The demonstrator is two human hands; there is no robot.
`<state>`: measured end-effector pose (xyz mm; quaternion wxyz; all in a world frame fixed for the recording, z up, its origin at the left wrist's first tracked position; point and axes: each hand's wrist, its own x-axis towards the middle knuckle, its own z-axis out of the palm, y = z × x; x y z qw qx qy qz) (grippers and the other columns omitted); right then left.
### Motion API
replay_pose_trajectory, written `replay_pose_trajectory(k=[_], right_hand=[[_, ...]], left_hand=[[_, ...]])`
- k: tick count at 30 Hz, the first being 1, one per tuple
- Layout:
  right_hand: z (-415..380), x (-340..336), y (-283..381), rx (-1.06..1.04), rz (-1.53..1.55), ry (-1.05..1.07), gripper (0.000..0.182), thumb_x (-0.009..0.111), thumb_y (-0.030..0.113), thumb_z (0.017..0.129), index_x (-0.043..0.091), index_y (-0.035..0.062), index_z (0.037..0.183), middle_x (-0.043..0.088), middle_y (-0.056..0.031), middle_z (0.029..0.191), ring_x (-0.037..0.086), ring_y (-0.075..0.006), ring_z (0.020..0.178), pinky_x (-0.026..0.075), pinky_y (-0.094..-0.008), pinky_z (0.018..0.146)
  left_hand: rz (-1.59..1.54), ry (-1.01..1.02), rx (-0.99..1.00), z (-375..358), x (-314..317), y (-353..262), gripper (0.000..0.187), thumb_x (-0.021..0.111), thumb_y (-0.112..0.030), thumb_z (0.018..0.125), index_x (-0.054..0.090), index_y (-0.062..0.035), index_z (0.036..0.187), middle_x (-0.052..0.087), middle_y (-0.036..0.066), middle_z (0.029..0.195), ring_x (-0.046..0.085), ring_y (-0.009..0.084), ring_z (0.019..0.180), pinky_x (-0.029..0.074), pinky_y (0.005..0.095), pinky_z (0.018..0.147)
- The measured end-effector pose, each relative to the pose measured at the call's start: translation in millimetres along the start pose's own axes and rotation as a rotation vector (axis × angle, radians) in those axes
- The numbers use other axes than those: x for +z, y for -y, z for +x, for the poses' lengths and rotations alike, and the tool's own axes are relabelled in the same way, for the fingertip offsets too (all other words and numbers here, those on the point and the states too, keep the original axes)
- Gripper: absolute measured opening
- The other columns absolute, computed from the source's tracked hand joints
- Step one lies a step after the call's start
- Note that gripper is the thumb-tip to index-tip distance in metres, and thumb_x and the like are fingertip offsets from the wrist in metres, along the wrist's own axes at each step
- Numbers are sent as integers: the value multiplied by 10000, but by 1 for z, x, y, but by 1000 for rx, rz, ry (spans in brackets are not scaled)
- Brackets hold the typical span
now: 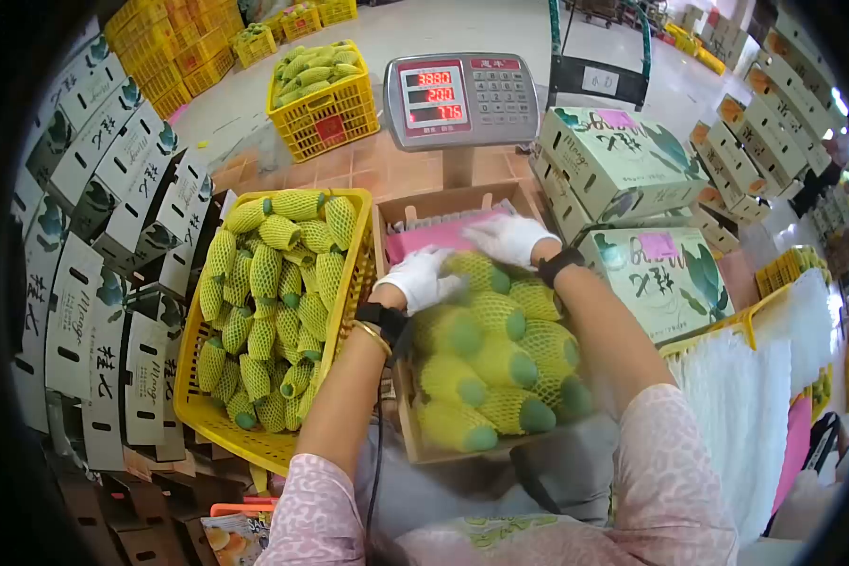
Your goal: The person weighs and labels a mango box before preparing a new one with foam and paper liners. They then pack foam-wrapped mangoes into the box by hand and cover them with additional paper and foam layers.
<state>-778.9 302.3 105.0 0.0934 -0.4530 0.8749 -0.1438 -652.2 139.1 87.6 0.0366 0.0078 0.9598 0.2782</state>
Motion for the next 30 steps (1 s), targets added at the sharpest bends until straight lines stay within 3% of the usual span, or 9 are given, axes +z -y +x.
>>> replay_pose_trajectory(k=[2,5,9,15,16,19,21,23,30], right_hand=[[1,3,5,64,-119,275,528,259,553,866,494,238,1218,506,-123,1206,460,-322,1110,350,-392,953],[-2,7,10,115,-233,304,506,279,574,847,493,299,1214,492,-153,1215,453,-371,1103,351,-416,948],[-5,7,8,82,-224,292,502,318,581,843,522,282,1191,501,-168,1191,492,-391,1029,374,-421,920],[-7,6,10,85,-273,336,550,283,600,836,476,277,1237,457,-170,1248,452,-385,1105,359,-434,939],[-7,2,14,133,-267,355,577,262,618,831,445,282,1262,424,-167,1287,401,-386,1164,319,-439,977],[-14,12,5,82,-114,-31,526,312,555,856,474,230,1237,425,-167,1282,343,-374,1211,279,-455,1000],[-20,-1,20,51,307,-437,373,534,316,842,538,58,1111,546,-158,1100,497,-320,1071,393,-376,913],[-35,-3,34,119,456,-732,340,579,240,821,547,48,1100,571,-148,1043,551,-292,978,432,-335,848],[-88,-13,80,289,443,-915,304,612,198,797,563,50,1058,582,-131,991,576,-238,888,454,-317,799]], left_hand=[[22,102,18,9,4,-3,689,476,-532,780,340,-111,1309,357,229,1308,337,408,1204,280,457,1004],[146,281,-36,16,6,-11,798,501,-612,722,310,-138,1334,364,206,1315,319,416,1216,258,461,1019],[90,390,5,17,-13,-16,741,555,-572,691,390,-161,1285,505,209,1174,442,395,1116,357,438,942],[82,374,21,23,-2,-10,704,582,-520,683,409,-168,1268,525,197,1154,484,357,1084,366,400,942],[149,248,6,19,2,-10,719,584,-526,681,400,-163,1274,504,206,1176,472,357,1101,357,395,951],[194,-55,-80,-21,-27,-52,680,577,-511,711,431,-107,1239,481,224,1174,470,358,1092,371,392,931],[-4,-137,-62,-37,-45,-79,530,576,-437,761,502,-40,1104,549,213,1015,538,347,952,424,397,830],[-262,-218,98,-63,-47,-117,376,577,-351,796,521,-12,949,571,191,850,562,338,794,448,397,717],[-712,-483,191,-88,11,-142,154,547,-169,837,504,-21,843,548,175,689,536,303,619,433,353,589]])
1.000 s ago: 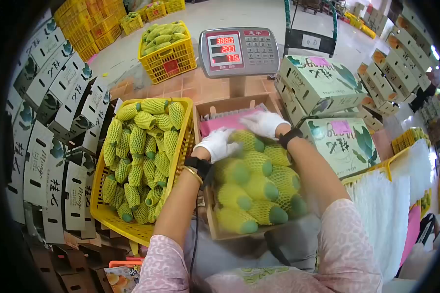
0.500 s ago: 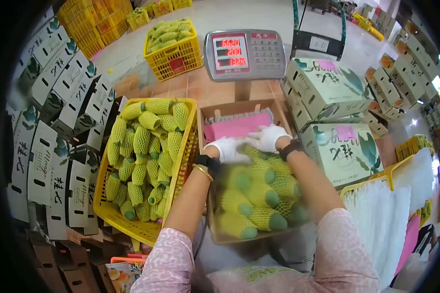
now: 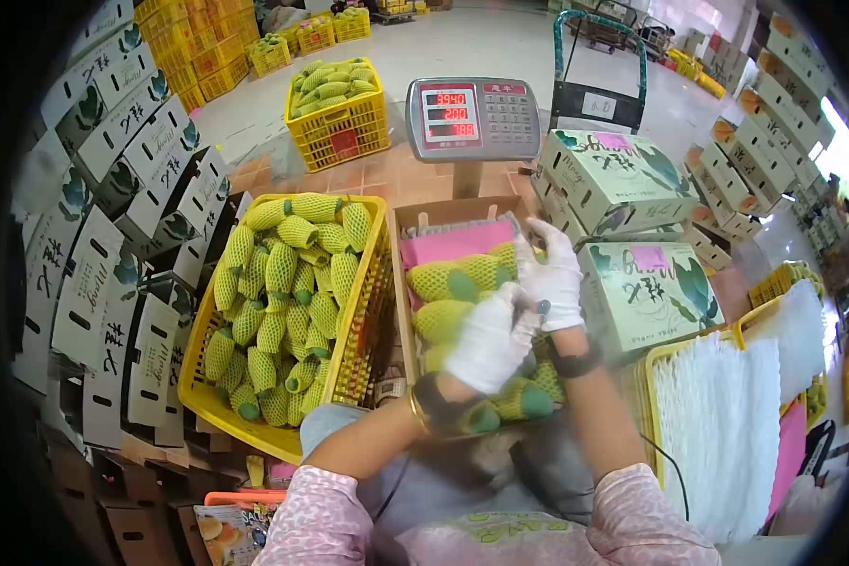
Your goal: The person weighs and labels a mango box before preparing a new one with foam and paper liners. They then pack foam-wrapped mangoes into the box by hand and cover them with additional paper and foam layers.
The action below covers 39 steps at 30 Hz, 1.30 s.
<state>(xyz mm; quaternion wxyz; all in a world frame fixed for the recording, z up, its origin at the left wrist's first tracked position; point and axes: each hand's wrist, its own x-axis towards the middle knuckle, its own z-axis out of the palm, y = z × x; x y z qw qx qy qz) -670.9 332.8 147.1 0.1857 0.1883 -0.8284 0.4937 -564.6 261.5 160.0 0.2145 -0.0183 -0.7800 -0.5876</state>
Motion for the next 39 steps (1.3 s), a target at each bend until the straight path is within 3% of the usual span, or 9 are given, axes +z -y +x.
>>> replay_pose_trajectory(k=[9,13,15,19,24,26,31,36,39], right_hand=[[-17,-27,36,-71,-115,-77,404,656,214,775,522,12,1099,561,-149,1007,540,-233,938,437,-316,821],[-19,-47,54,-59,-159,28,582,676,148,744,405,13,1241,523,-149,1084,492,-205,1019,422,-299,849],[-19,-54,57,156,86,120,563,623,94,776,369,10,1271,514,-151,1121,488,-211,1037,403,-302,878],[-23,-82,65,-122,100,198,443,486,76,873,349,13,1290,492,-153,1163,488,-198,1030,376,-305,913],[-28,-137,58,60,155,93,405,395,182,928,353,6,1290,460,-155,1208,464,-213,1076,339,-313,966],[-32,-153,47,152,137,3,406,366,185,930,351,-4,1289,454,-157,1221,465,-236,1092,342,-309,970],[-39,-178,55,161,-342,78,338,504,143,857,490,20,1172,514,-150,1123,507,-247,1004,405,-331,884],[-39,-174,61,113,-583,27,278,608,110,792,585,-30,1030,597,-160,953,555,-281,877,454,-346,792],[-43,-189,46,475,-395,-56,346,597,81,806,507,-36,1119,537,-141,1022,527,-238,922,452,-325,824]], left_hand=[[10,40,44,-12,-1,-12,116,496,-128,834,527,-17,833,537,186,672,533,308,601,426,384,566],[33,305,391,-22,10,-19,153,503,-150,781,536,-3,752,530,204,648,563,312,600,437,406,542],[-39,369,236,-27,11,-31,131,529,-136,736,537,-9,706,527,205,621,575,303,586,440,398,520],[240,517,425,-16,-30,-48,121,549,-128,689,542,-9,711,519,180,554,566,327,533,451,389,496],[409,179,139,16,-180,24,272,552,-240,770,559,9,880,597,184,843,588,313,804,462,375,725],[575,16,-435,22,-248,62,403,594,-297,756,556,25,996,580,210,989,568,309,911,445,358,804],[920,-477,-831,23,-366,170,657,654,-374,694,450,12,1185,508,218,1157,489,334,1080,399,371,902],[1276,-606,-959,65,-403,214,809,703,-457,642,338,-94,1265,411,150,1270,302,274,1243,236,528,972],[1460,-537,-1021,77,-398,229,755,708,-458,644,383,-113,1232,468,134,1223,383,261,1194,218,526,977]])
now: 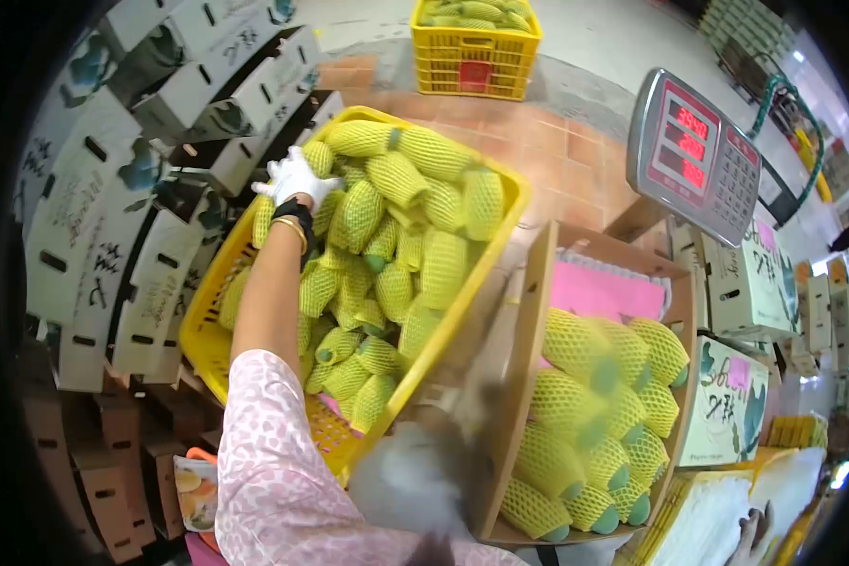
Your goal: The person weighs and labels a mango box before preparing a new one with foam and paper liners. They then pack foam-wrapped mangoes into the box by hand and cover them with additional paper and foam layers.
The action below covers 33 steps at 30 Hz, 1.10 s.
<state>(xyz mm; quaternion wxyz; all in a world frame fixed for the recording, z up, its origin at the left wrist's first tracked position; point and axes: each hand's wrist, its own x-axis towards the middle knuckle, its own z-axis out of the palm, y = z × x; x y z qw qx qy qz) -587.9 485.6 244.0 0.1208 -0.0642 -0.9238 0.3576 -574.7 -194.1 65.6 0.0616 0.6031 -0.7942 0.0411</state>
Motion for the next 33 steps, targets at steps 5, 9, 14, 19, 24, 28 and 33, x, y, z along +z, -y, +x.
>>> replay_pose_trajectory(k=[5,9,14,19,24,28,33], right_hand=[[27,-31,-61,63,-68,139,381,441,119,894,413,22,1261,452,-129,1217,460,-195,1080,375,-306,931],[23,11,-27,-65,-13,177,369,466,119,878,440,16,1231,489,-127,1163,484,-195,1039,386,-297,915],[-21,102,75,-128,317,638,598,547,31,732,343,5,1293,484,-147,1139,492,-225,1014,374,-330,913],[-56,144,104,-12,749,916,1081,786,433,582,150,74,1379,379,-116,1257,452,-207,1066,405,-345,869],[-53,135,55,253,1035,711,697,684,291,742,318,43,1281,544,-97,1072,569,-214,932,488,-334,794],[-49,132,45,442,1172,585,567,653,273,750,403,30,1197,566,-113,977,596,-230,744,527,-352,634],[-33,120,40,323,822,704,569,647,150,692,407,-2,1185,547,-125,1055,578,-228,892,493,-315,766]], left_hand=[[-49,-25,-10,3,2,6,630,692,-402,690,426,-140,1197,597,108,1038,564,264,984,277,459,951],[-1008,-24,-40,-2,15,28,562,662,-263,750,403,-70,1210,587,126,1042,576,250,913,450,356,797],[-1894,692,240,-137,-83,-7,567,618,-139,805,315,-43,1275,552,99,1043,541,180,917,469,277,803],[-1990,1108,778,-292,-135,-61,746,662,-170,742,203,22,1298,438,151,1161,445,227,1081,355,362,944],[-1430,704,1145,-332,-143,-82,753,637,-312,735,266,45,1285,459,250,1099,452,382,1046,300,446,959],[-1278,300,1181,-239,-109,-87,569,648,-333,692,481,-18,1136,528,196,1072,492,346,1005,384,397,885],[-409,119,172,-101,-15,-41,678,712,-342,631,451,-37,1176,489,151,1177,479,298,1068,415,387,880]])
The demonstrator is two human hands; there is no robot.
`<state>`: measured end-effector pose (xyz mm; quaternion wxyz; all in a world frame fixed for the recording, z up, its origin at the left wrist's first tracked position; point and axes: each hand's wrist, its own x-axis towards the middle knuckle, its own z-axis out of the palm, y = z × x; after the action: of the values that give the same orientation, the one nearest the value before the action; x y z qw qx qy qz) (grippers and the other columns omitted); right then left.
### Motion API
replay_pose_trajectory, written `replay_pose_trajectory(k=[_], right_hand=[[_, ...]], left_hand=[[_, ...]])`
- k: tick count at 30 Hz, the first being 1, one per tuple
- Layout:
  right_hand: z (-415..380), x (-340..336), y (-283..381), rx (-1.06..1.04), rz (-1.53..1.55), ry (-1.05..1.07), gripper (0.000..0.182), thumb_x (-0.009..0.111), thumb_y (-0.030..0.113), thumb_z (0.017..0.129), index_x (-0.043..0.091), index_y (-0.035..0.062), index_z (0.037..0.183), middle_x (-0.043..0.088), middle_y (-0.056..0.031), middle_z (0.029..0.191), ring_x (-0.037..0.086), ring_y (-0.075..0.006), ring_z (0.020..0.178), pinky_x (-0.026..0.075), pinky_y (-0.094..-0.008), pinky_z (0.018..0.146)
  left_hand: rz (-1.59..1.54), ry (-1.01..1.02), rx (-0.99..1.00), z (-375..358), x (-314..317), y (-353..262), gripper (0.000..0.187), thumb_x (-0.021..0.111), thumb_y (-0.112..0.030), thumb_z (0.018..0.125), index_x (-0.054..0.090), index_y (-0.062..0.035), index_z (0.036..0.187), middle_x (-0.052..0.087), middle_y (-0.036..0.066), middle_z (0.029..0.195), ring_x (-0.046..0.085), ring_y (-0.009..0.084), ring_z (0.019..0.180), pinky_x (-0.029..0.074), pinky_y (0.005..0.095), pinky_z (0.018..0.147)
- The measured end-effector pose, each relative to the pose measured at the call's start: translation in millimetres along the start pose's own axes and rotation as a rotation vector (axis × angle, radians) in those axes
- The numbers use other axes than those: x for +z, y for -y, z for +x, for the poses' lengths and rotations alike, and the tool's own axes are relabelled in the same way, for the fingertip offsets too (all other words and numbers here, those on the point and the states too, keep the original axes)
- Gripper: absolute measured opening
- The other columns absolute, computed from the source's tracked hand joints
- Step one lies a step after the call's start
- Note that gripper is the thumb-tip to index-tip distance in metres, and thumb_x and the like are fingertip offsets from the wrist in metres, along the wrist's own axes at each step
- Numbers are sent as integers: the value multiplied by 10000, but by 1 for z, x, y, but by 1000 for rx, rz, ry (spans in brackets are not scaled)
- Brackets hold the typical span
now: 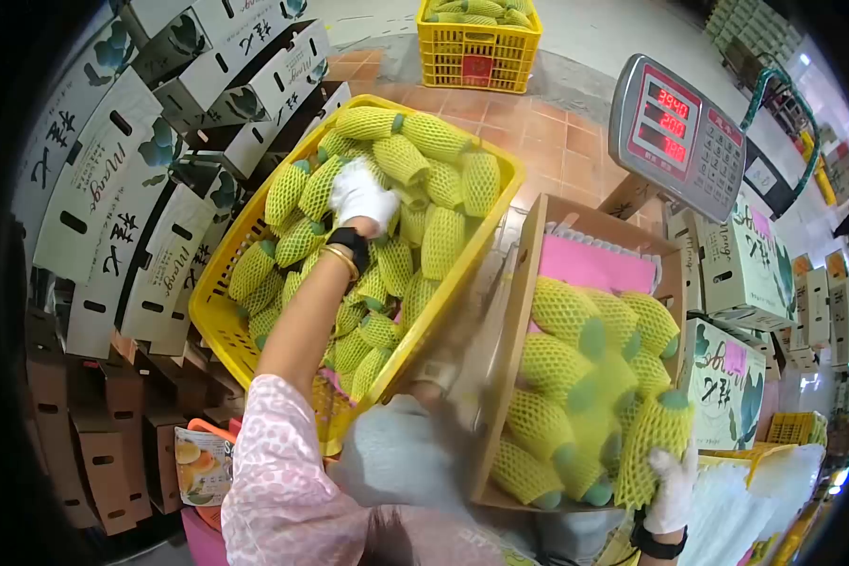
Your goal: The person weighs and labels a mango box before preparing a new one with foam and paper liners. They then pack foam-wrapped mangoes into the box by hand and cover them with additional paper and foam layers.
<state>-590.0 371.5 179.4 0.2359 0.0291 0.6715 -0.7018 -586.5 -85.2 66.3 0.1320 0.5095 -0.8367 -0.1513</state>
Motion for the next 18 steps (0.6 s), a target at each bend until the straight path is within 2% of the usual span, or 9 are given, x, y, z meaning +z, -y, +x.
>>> replay_pose_trajectory(k=[1,2,3,5,6,9,15,16,18], right_hand=[[1,3,0,-113,-184,-51,580,646,121,677,403,-4,1189,543,-127,1068,573,-228,916,483,-307,786],[6,-5,-4,-108,-281,-46,652,663,104,656,369,-8,1227,545,-147,1057,566,-258,921,470,-326,797],[10,-12,-10,-106,-286,-55,652,663,104,656,369,-8,1227,545,-147,1057,566,-258,921,470,-326,797],[16,-23,-26,-316,-1156,-66,726,685,137,650,328,-5,1266,524,-177,1085,530,-302,978,431,-361,853],[18,-26,-35,-434,-1292,-99,770,703,168,641,309,-2,1281,480,-210,1132,481,-330,1041,381,-385,905],[27,-32,-44,-312,-1068,-162,775,708,188,636,316,-1,1277,441,-223,1173,452,-335,1078,364,-389,923],[26,-32,-42,-461,-1318,-188,821,722,186,598,309,-2,1283,453,-227,1139,437,-380,1059,371,-424,900],[24,-24,-39,-496,-1320,-174,846,730,183,585,299,1,1290,460,-224,1122,442,-380,1049,378,-425,888],[21,-18,-36,-543,-1329,-157,893,743,178,560,280,9,1305,472,-217,1091,455,-375,1026,390,-422,867]], left_hand=[[104,-30,-54,7,14,18,770,714,-361,648,360,-51,1257,408,139,1265,380,311,1168,377,407,922],[129,200,-175,22,25,32,795,704,-364,677,312,-44,1289,361,131,1304,345,315,1193,377,408,928],[155,68,-129,14,35,38,750,717,-350,678,346,-40,1251,384,142,1258,378,305,1158,394,395,914],[170,28,-177,15,42,38,711,746,-335,649,385,-40,1187,408,154,1186,400,294,1123,406,384,904],[150,-20,-217,10,42,31,667,768,-315,623,415,-51,1123,425,158,1121,415,290,1094,419,375,887],[33,-211,-213,7,62,35,665,780,-238,600,411,-35,1115,415,166,1147,398,311,1113,427,388,884],[-611,-269,-486,-7,50,47,761,772,-126,572,285,-5,1143,460,227,1077,519,301,943,455,370,812],[-992,-190,-368,-1,72,71,761,760,-69,590,255,-25,1159,475,214,1071,524,271,923,470,358,754],[-1125,67,-362,-36,16,41,770,688,-68,682,183,-43,1262,529,139,1025,542,210,870,481,327,723]])
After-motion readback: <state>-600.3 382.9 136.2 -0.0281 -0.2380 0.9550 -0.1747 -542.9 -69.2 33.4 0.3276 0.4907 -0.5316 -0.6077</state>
